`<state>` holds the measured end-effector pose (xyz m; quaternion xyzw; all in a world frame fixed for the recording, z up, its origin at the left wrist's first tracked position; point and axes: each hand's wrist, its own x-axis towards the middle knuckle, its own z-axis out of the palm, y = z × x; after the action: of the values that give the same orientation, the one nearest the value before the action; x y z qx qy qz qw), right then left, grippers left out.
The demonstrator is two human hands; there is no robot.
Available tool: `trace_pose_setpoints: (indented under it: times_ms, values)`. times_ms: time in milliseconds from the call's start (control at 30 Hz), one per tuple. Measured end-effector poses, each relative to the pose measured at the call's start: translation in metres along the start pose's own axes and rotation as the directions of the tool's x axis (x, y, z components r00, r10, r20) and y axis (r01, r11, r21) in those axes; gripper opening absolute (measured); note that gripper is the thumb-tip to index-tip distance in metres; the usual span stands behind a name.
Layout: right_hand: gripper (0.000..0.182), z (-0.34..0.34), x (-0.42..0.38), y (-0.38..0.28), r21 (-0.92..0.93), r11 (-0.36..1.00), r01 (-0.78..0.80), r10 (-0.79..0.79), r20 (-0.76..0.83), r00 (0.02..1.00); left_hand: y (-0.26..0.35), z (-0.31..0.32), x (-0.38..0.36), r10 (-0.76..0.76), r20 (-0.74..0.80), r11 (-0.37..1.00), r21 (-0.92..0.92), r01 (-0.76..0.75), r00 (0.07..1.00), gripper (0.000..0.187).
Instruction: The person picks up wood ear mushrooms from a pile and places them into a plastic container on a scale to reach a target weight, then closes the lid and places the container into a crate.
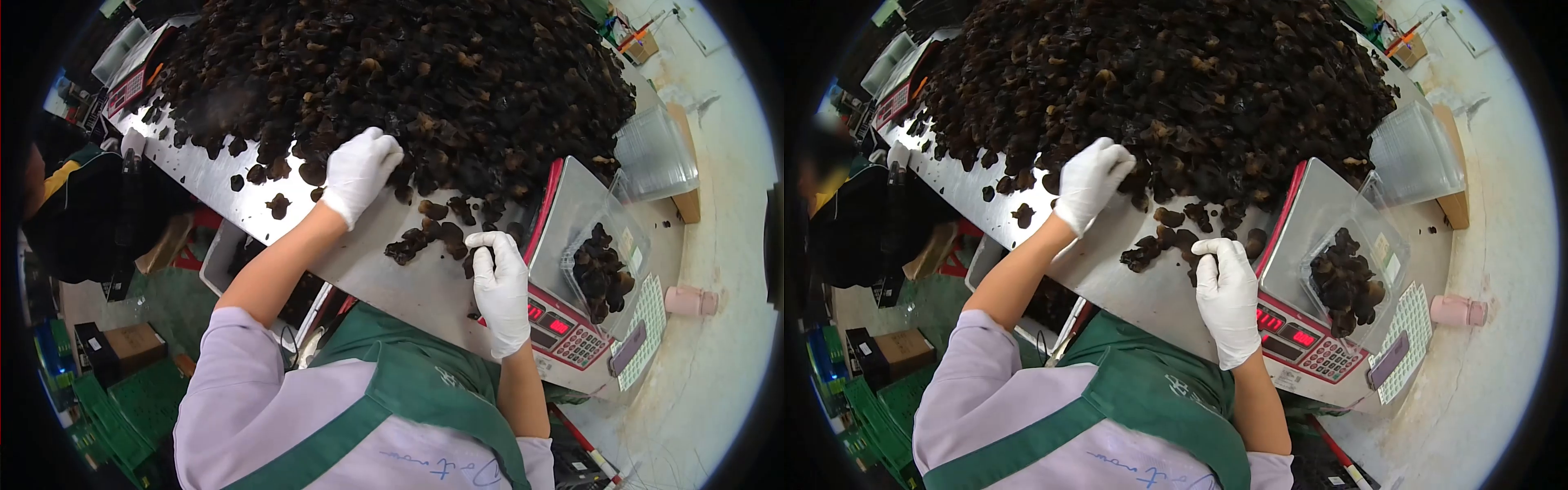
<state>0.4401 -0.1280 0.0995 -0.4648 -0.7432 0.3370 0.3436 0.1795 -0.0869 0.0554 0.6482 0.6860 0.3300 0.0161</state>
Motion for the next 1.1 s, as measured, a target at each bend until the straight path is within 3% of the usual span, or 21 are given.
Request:
trace_pose_setpoints:
  times_ms: [67,100,167,200,233,300,400,467,500,600,667,733,867,933,967,1033,1100]
  values:
    - [0.01,0.001,0.001,-0.005,-0.037,0.996,-0.077,0.079,0.038,0.996,-0.002,-0.018,-0.013,0.024,-0.066,0.998,-0.052,-0.028,0.998,0.003]
    - [0.01,0.003,0.001,-0.004,-0.035,0.996,-0.08,0.081,0.039,0.996,-0.003,-0.025,-0.02,0.018,-0.062,0.994,-0.103,-0.024,0.998,0.008]
    - [0.023,0.009,0.002,0.002,-0.291,0.957,0.01,0.019,0.095,0.995,-0.005,-0.029,-0.031,-0.012,-0.05,0.99,-0.14,0.005,0.999,0.012]
    - [0.023,0.013,0.004,0.004,-0.29,0.957,0.012,0.017,0.098,0.995,-0.007,-0.029,-0.035,-0.038,-0.038,0.983,-0.18,0.031,0.999,0.016]
    - [0.029,0.018,0.006,0.006,-0.398,0.917,0.015,0.033,0.114,0.993,-0.012,-0.026,-0.038,-0.072,0.037,0.981,-0.176,0.077,0.997,0.029]
    - [0.036,0.028,0.008,0.01,-0.575,0.818,0.033,0.061,0.143,0.988,-0.009,-0.019,-0.037,-0.025,0.011,0.989,-0.145,0.026,1.0,0.036]
    - [0.032,0.041,0.003,0.023,-0.616,0.784,0.077,0.065,0.204,0.977,0.0,-0.001,-0.026,0.047,-0.005,0.999,0.011,-0.047,0.999,0.055]
    - [0.03,0.042,-0.004,0.027,-0.609,0.787,0.102,0.01,0.177,0.984,-0.001,0.009,-0.017,0.034,0.108,0.999,0.015,-0.036,0.994,0.05]
    - [0.029,0.038,-0.006,0.021,-0.582,0.809,0.082,-0.004,0.134,0.991,-0.005,0.017,-0.018,0.066,0.13,0.998,-0.027,-0.063,0.989,0.033]
    - [0.027,0.025,-0.006,0.011,-0.547,0.837,0.034,0.0,0.063,0.998,-0.009,0.028,-0.029,0.149,0.162,0.988,-0.063,-0.141,0.975,0.016]
    - [0.027,0.018,-0.002,0.01,-0.55,0.834,0.043,-0.039,0.019,0.999,0.006,0.012,-0.044,0.178,0.105,0.98,-0.108,-0.167,0.978,0.011]
    - [0.032,0.016,0.006,0.008,-0.576,0.815,0.062,-0.058,0.024,0.998,0.014,-0.005,-0.062,0.201,0.211,0.977,-0.114,-0.18,0.957,0.014]
    - [0.045,0.028,0.022,0.01,-0.575,0.807,0.135,-0.081,0.119,0.99,0.016,-0.021,-0.086,0.108,0.237,0.987,-0.14,-0.076,0.966,0.017]
    - [0.042,0.038,0.027,0.01,-0.6,0.788,0.139,0.057,0.296,0.954,0.015,-0.026,-0.085,0.053,0.154,0.983,-0.184,-0.024,0.987,0.028]
    - [0.039,0.045,0.027,0.016,-0.61,0.774,0.168,0.055,0.33,0.942,0.014,-0.024,-0.081,0.054,0.151,0.983,-0.181,-0.026,0.987,0.028]
    - [0.035,0.051,0.024,0.025,-0.595,0.779,0.195,0.02,0.334,0.942,0.01,-0.014,-0.065,0.064,-0.005,0.975,-0.212,-0.064,0.998,0.04]
    - [0.022,0.052,0.02,0.027,-0.572,0.783,0.243,-0.085,0.289,0.954,0.011,-0.006,-0.045,0.077,0.002,0.984,-0.162,-0.076,0.997,0.044]
